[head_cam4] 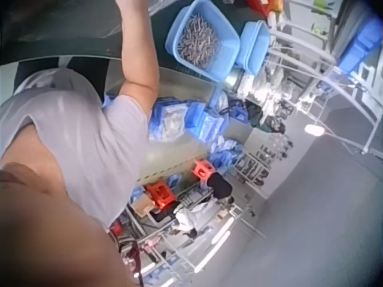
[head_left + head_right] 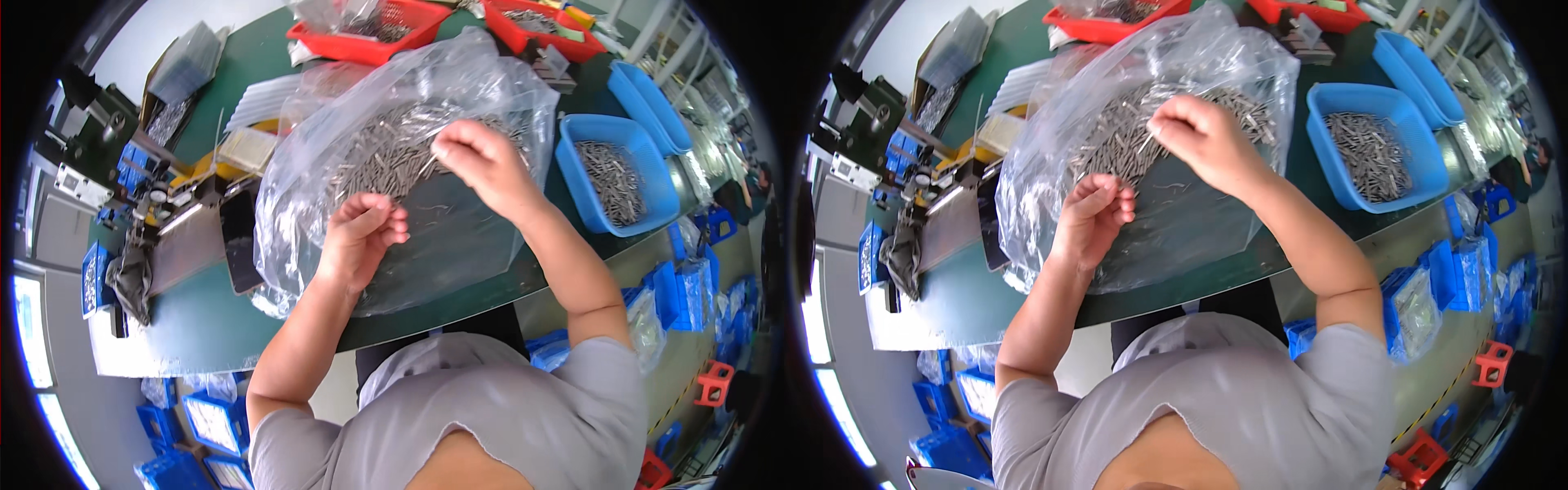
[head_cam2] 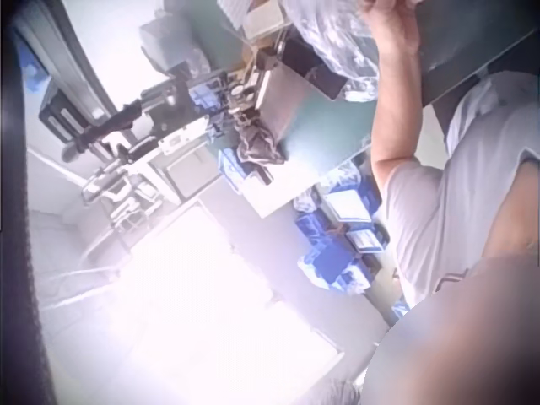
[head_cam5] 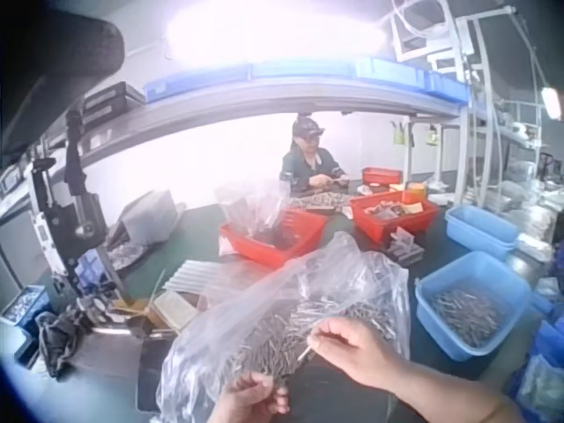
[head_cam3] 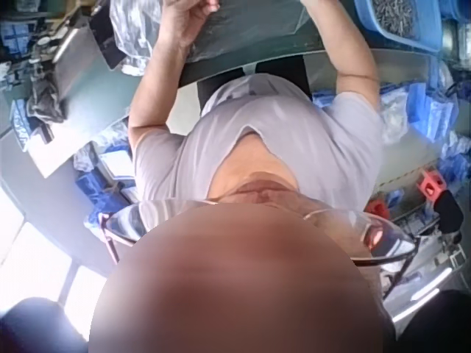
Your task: Sorting small metal pins from a large plastic bag into blue storage bins on a workbench.
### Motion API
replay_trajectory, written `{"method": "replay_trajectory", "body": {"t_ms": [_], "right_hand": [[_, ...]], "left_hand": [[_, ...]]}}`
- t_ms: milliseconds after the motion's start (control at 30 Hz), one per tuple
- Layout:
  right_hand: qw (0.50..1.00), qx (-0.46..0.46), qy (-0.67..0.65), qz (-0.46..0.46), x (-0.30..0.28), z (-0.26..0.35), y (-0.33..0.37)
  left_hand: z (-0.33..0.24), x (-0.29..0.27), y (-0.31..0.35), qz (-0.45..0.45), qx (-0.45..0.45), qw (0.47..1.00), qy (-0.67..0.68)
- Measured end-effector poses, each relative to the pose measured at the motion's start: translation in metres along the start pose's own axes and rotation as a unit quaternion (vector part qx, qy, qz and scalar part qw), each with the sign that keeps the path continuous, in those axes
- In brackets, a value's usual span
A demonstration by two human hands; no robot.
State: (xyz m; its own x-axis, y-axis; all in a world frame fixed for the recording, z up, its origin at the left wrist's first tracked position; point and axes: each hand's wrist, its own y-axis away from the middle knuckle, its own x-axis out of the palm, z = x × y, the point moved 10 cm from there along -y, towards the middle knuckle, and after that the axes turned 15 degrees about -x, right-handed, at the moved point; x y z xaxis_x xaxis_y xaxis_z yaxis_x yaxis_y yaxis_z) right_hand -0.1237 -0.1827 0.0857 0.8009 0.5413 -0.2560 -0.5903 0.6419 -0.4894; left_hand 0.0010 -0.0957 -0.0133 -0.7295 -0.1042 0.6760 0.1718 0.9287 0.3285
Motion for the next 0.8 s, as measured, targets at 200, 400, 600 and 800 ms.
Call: {"method": "replay_trajectory", "body": {"t_ms": [200, 400, 600, 800], "right_hand": [[0.849, -0.113, 0.481, -0.189, -0.145, 0.097, 0.042], [0.720, 0.129, 0.681, -0.024, -0.229, 0.026, 0.080], [0.817, -0.086, 0.566, -0.066, -0.136, 0.079, 0.044], [0.822, -0.076, 0.541, 0.162, -0.029, -0.017, -0.006]], "left_hand": [[-0.006, 0.006, 0.002, 0.006, 0.021, 1.000, -0.002], [-0.009, 0.009, 0.003, 0.000, 0.027, 1.000, -0.014], [-0.011, 0.003, 0.003, -0.008, 0.036, 0.999, -0.024], [-0.019, -0.004, 0.004, -0.045, 0.066, 0.997, -0.015]]}}
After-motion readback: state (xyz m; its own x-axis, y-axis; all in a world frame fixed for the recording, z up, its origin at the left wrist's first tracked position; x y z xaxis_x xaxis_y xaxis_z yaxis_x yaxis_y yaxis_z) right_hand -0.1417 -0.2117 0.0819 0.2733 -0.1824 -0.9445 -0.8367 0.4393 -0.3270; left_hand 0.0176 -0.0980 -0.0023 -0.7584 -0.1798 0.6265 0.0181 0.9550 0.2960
